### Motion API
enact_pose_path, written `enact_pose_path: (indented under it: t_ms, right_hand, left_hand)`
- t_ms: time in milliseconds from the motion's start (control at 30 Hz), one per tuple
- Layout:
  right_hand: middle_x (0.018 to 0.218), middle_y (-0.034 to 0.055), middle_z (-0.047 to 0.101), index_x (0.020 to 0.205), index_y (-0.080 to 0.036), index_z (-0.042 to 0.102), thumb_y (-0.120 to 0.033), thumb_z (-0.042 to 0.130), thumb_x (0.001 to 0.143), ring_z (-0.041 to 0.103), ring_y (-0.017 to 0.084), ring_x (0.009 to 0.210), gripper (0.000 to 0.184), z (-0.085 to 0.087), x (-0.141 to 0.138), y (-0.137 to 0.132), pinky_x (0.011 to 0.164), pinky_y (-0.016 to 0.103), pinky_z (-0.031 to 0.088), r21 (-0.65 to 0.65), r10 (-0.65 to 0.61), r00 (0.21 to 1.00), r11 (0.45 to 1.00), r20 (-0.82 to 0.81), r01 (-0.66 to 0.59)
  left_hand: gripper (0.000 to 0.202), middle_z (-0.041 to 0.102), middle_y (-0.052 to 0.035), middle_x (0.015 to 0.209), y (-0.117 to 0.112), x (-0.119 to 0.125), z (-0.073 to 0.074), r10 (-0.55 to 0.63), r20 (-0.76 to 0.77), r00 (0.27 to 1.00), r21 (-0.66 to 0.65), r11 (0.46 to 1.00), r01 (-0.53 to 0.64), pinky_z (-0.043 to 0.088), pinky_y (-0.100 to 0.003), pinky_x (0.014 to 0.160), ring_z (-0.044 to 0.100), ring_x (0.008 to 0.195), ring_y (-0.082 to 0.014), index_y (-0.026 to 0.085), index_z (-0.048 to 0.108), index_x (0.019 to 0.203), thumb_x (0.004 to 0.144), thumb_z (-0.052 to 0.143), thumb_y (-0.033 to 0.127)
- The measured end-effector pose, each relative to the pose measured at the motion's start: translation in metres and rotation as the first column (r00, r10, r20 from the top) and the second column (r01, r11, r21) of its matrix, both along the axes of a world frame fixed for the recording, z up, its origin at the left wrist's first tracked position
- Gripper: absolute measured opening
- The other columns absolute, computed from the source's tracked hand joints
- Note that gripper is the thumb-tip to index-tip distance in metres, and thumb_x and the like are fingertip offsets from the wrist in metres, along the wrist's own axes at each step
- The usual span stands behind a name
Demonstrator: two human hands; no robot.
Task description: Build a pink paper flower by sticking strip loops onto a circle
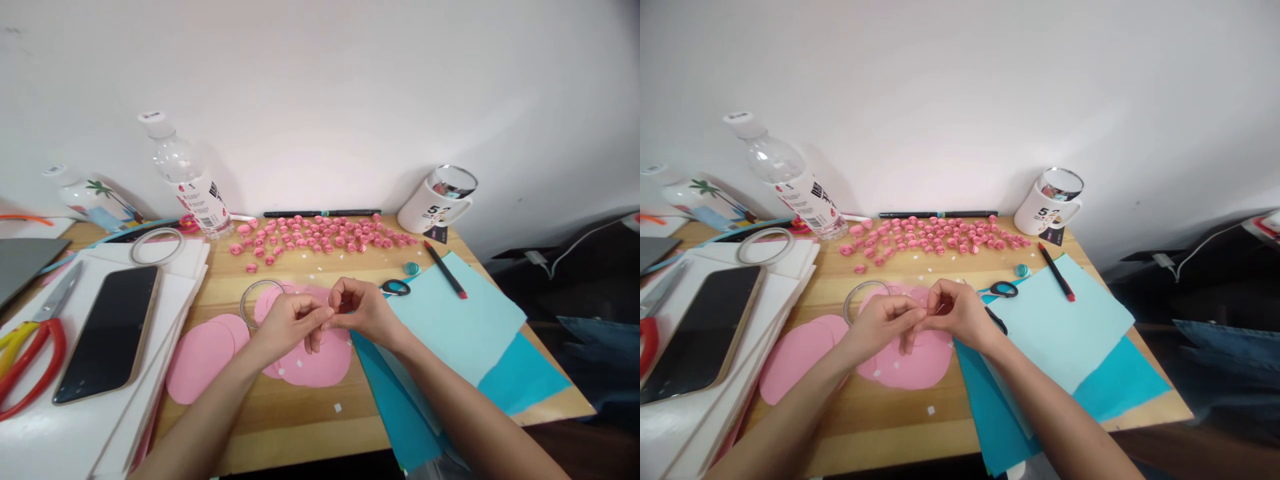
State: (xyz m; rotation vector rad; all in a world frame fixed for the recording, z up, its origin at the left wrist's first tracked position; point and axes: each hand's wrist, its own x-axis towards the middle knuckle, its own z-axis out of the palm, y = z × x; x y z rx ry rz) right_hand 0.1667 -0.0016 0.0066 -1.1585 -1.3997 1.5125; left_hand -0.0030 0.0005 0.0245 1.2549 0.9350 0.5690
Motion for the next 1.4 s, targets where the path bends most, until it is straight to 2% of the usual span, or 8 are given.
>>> enact_pose_path:
  t_ms: [233,367,500,700,800,900,1033,1400]
  right_hand:
    - [0.061,-0.0058,0.05,0.067,-0.02,0.044,-0.036,0.083,0.047,0.043,0.007,0.049,0.047,0.001,-0.001,-0.003,0.045,0.02,0.036,0.096,0.067,0.994,0.993,0.085,-0.075]
    - [0.059,-0.0057,0.05,0.065,-0.02,0.043,-0.035,0.083,0.049,0.041,0.007,0.049,0.045,-0.001,-0.003,-0.006,0.045,0.021,0.035,0.211,0.002,0.992,0.977,0.123,-0.028]
    - [0.057,-0.0039,0.051,0.058,-0.019,0.043,-0.035,0.081,0.053,0.043,0.008,0.051,0.041,-0.001,-0.004,-0.006,0.047,0.022,0.037,0.23,-0.074,0.997,0.971,0.028,0.066]
    - [0.066,-0.0005,0.059,0.072,-0.018,0.056,-0.03,0.074,0.066,0.059,0.013,0.06,0.022,0.001,-0.007,-0.003,0.058,0.027,0.048,0.058,-0.032,0.984,0.997,-0.178,0.043]
    - [0.072,0.0007,0.061,0.08,-0.019,0.061,-0.027,0.072,0.069,0.061,0.014,0.066,0.018,0.001,-0.008,-0.003,0.062,0.028,0.051,0.125,-0.053,0.986,0.989,-0.158,0.073]
    - [0.084,0.0035,0.061,0.091,-0.023,0.067,-0.023,0.067,0.074,0.061,0.015,0.075,0.017,0.001,-0.01,-0.006,0.063,0.028,0.051,0.336,-0.149,0.989,0.931,-0.012,0.145]
    - [0.091,0.0048,0.064,0.084,-0.027,0.072,-0.016,0.062,0.076,0.062,0.017,0.083,0.017,0.003,-0.01,-0.008,0.068,0.03,0.052,0.541,-0.324,0.942,0.809,0.086,0.229]
    - [0.087,0.0039,0.072,0.071,-0.02,0.071,-0.022,0.072,0.067,0.067,0.018,0.079,0.005,0.008,-0.008,-0.002,0.072,0.031,0.054,0.088,-0.366,0.92,0.921,-0.137,0.38]
  left_hand:
    - [0.03,0.056,0.002,0.045,0.001,-0.001,0.004,-0.06,-0.04,0.997,-0.035,0.998,0.058,0.041,-0.017,0.042,0.051,0.039,-0.0067,0.014,0.053,0.056,0.075,0.06,0.036]
    - [0.029,0.055,0.0028,0.046,0.0,-0.001,0.003,-0.058,-0.022,0.998,0.003,0.998,0.058,0.041,-0.017,0.043,0.05,0.041,-0.0067,0.014,0.053,0.058,0.076,0.059,0.036]
    - [0.026,0.053,0.0045,0.046,-0.004,0.005,-0.002,0.078,-0.008,0.997,0.08,0.994,-0.077,0.042,-0.018,0.044,0.05,0.042,-0.0075,0.016,0.052,0.064,0.081,0.052,0.036]
    - [0.023,0.052,0.0055,0.044,-0.006,0.009,-0.003,0.23,-0.03,0.973,0.218,0.951,-0.219,0.041,-0.018,0.045,0.05,0.042,-0.0076,0.017,0.05,0.063,0.083,0.047,0.028]
    - [0.024,0.051,0.0057,0.044,-0.004,0.007,-0.002,0.259,-0.015,0.966,0.217,0.944,-0.25,0.042,-0.019,0.046,0.05,0.042,-0.0077,0.016,0.051,0.063,0.083,0.048,0.029]
    - [0.021,0.054,0.0045,0.048,-0.002,0.004,-0.002,0.222,0.04,0.974,0.184,0.957,-0.226,0.043,-0.019,0.048,0.053,0.044,-0.008,0.015,0.055,0.068,0.082,0.052,0.031]
    - [0.016,0.063,0.0005,0.061,-0.001,0.003,-0.002,0.176,0.135,0.975,0.096,0.977,-0.189,0.048,-0.022,0.055,0.059,0.054,-0.0103,0.014,0.061,0.083,0.079,0.058,0.029]
    - [0.021,0.06,0.0008,0.053,-0.002,0.005,0.007,0.331,0.041,0.943,0.252,0.91,-0.33,0.046,-0.021,0.056,0.052,0.053,-0.0092,0.015,0.067,0.063,0.079,0.058,0.025]
